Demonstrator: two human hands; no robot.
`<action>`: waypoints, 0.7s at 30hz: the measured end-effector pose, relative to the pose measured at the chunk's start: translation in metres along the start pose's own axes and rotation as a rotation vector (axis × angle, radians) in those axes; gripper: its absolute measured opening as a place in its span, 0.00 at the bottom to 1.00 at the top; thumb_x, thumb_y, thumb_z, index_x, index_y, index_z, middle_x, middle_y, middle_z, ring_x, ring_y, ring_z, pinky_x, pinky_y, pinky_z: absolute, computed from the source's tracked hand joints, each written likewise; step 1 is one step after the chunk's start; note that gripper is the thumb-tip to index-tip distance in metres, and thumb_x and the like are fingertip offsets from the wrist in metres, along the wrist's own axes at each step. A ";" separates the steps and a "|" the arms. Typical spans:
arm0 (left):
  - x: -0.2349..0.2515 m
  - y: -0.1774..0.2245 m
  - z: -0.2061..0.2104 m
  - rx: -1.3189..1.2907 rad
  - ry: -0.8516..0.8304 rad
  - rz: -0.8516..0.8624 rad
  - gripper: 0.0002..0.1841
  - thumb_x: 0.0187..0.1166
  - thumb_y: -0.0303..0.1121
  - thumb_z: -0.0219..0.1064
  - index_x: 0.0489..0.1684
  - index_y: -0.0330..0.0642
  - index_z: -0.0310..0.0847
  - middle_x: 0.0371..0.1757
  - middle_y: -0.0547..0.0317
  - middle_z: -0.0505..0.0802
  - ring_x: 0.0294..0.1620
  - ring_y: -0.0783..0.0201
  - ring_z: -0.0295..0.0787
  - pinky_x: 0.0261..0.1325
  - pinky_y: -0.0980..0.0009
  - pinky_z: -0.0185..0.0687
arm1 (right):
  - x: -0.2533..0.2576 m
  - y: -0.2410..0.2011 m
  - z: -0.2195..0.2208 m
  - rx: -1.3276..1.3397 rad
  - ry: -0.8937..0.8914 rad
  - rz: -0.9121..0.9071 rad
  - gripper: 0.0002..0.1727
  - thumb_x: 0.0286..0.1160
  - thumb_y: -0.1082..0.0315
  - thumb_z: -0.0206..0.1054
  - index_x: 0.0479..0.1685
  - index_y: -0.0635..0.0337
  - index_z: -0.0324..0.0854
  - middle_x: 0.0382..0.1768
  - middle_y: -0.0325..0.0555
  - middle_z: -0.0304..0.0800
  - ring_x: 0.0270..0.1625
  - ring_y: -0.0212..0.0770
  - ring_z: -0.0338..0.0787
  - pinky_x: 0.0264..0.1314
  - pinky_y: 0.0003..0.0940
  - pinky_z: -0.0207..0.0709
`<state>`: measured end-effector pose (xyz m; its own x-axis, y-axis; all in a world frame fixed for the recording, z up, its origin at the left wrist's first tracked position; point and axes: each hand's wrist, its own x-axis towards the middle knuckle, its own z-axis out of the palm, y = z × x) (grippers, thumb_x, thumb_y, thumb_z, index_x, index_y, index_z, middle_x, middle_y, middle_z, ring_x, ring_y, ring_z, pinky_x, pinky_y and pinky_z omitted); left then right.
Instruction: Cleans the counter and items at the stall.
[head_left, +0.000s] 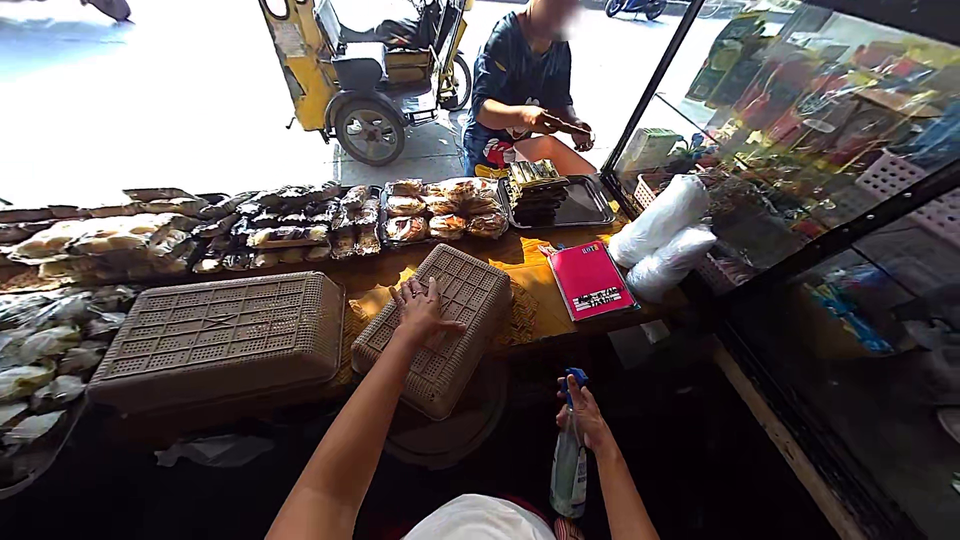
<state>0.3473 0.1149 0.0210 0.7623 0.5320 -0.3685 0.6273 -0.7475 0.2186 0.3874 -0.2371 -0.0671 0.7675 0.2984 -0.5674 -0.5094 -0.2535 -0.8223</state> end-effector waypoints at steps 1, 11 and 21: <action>0.007 0.002 -0.004 0.035 -0.005 0.049 0.69 0.57 0.69 0.80 0.97 0.41 0.41 0.93 0.23 0.45 0.94 0.26 0.31 0.88 0.27 0.15 | -0.005 0.003 -0.005 0.026 0.026 -0.011 0.27 0.96 0.52 0.44 0.79 0.65 0.65 0.45 0.51 0.80 0.20 0.35 0.81 0.25 0.30 0.83; 0.022 0.016 -0.008 0.211 -0.116 0.471 0.74 0.46 0.55 0.92 0.98 0.50 0.37 0.95 0.31 0.46 0.92 0.23 0.40 0.87 0.24 0.18 | -0.020 0.013 -0.029 0.169 0.152 -0.127 0.25 0.96 0.56 0.44 0.77 0.69 0.64 0.40 0.48 0.81 0.17 0.32 0.81 0.23 0.28 0.84; 0.010 0.033 -0.027 0.252 -0.269 0.549 0.63 0.66 0.49 0.84 0.98 0.45 0.34 0.96 0.35 0.40 0.97 0.35 0.30 0.88 0.27 0.19 | -0.009 -0.010 -0.014 0.142 0.084 -0.167 0.25 0.96 0.56 0.46 0.76 0.69 0.67 0.39 0.49 0.81 0.18 0.34 0.81 0.23 0.30 0.83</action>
<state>0.3795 0.1064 0.0489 0.8739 -0.0469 -0.4839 0.0772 -0.9693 0.2334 0.3909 -0.2507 -0.0528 0.8724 0.2458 -0.4226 -0.4180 -0.0731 -0.9055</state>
